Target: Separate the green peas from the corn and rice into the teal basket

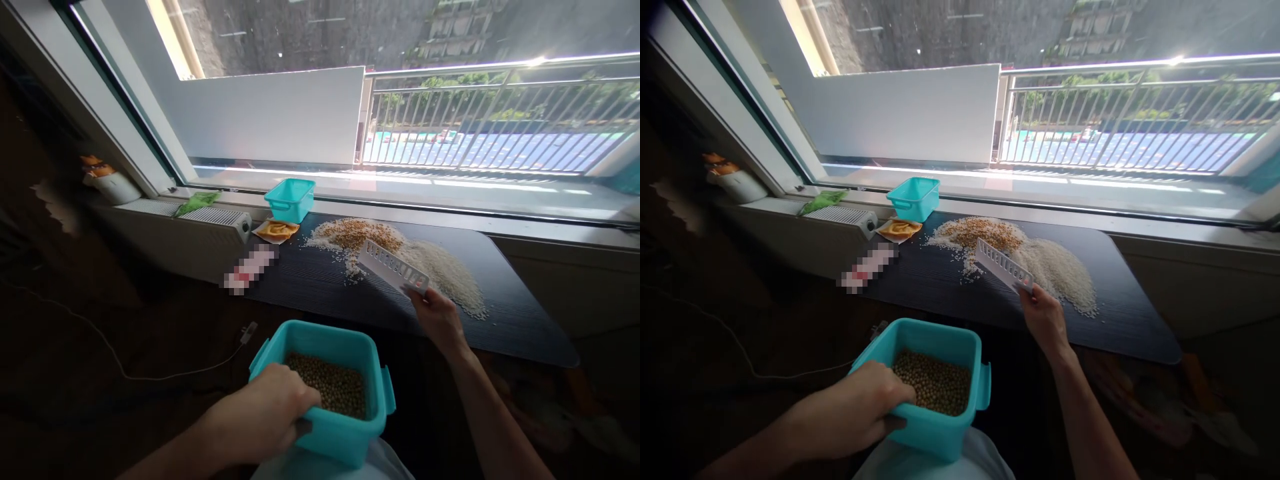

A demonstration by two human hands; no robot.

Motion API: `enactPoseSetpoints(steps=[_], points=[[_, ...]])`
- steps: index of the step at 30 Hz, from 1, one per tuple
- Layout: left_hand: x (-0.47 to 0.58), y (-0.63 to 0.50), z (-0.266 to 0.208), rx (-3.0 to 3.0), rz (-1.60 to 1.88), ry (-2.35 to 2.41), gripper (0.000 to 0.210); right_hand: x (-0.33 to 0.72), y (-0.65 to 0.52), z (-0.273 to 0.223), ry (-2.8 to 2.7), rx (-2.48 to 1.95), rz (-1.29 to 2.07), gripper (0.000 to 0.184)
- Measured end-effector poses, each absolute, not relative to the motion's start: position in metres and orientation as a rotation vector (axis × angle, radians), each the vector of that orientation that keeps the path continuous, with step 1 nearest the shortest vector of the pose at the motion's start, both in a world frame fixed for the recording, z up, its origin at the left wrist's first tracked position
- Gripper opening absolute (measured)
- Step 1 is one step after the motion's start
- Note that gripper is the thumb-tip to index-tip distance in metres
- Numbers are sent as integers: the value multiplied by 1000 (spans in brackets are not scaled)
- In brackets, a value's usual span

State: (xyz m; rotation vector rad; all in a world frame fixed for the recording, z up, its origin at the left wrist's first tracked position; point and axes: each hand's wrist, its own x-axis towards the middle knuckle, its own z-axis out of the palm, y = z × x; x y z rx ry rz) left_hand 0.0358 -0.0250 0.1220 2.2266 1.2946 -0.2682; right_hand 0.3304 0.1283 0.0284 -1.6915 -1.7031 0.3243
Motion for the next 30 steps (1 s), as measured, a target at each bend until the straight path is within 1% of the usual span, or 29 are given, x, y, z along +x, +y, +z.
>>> enactPoseSetpoints(steps=[2,6,12,19,24,30], points=[[39,-13,115,2268,-306,1302,7,329,130,33,-1697,-1699,297,43],[43,2,105,2282,-366,1263,8,329,136,38,-1703,-1706,262,37],[58,7,94,2201,-451,1217,17,329,143,40,-1750,-1716,275,33],[69,18,103,2174,-569,1152,25,321,151,48,-1846,-1701,323,36],[70,23,105,2202,-618,1144,28,326,147,52,-1893,-1675,321,32],[68,30,101,2181,-587,1064,25,337,133,50,-1847,-1567,438,30]])
